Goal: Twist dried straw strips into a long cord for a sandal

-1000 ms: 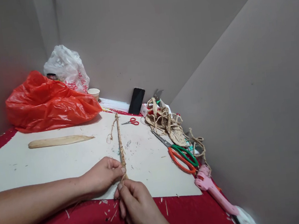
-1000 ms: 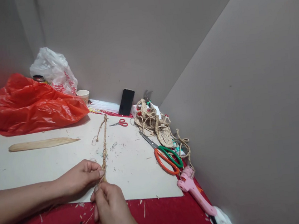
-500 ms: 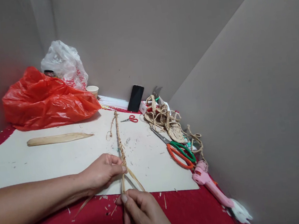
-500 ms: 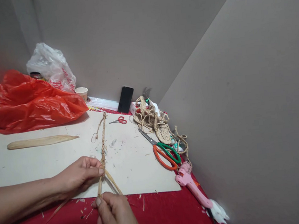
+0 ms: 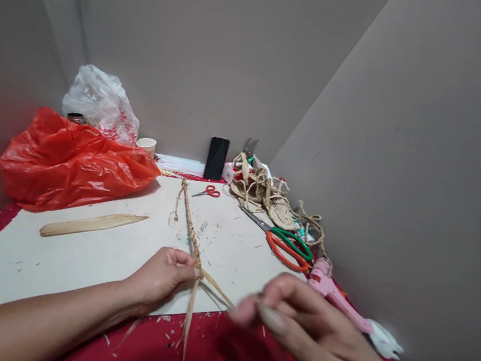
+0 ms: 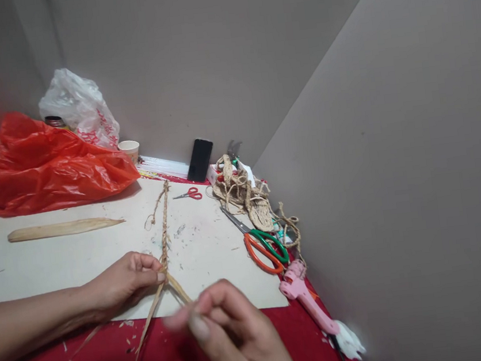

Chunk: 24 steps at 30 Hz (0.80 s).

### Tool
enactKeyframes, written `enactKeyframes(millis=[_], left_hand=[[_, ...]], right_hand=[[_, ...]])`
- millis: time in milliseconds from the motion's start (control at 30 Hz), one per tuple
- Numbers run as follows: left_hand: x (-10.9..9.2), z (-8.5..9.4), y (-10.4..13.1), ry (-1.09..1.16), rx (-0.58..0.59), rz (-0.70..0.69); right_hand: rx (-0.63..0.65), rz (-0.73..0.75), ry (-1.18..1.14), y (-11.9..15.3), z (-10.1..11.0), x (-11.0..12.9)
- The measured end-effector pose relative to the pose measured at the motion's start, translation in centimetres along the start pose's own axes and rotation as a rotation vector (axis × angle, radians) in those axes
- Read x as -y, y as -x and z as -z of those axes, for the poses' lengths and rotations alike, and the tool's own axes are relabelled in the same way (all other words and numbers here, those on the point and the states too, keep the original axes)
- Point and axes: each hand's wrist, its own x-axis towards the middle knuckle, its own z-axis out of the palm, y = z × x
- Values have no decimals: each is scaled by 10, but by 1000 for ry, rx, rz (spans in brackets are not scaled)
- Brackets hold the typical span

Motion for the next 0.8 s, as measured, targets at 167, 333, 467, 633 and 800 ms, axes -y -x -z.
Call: enactKeyframes(millis=[167,333,467,633,800], left_hand=[[-4,0,3,58,27,-23],[-6,0,4,94,50,-7],[-2,1,1,100,52,52],[5,0,-2,101,41,-2],[3,-1,0,83,85,17]], right_hand=[[-24,-52,-111,-45,-15,-26],[72,-198,-211,-56,-17,-36],[80,-166,-15,-58,-16,-49],[-7,38,239,-58,-16,-49],[-31,327,512,-61,-16,-43]])
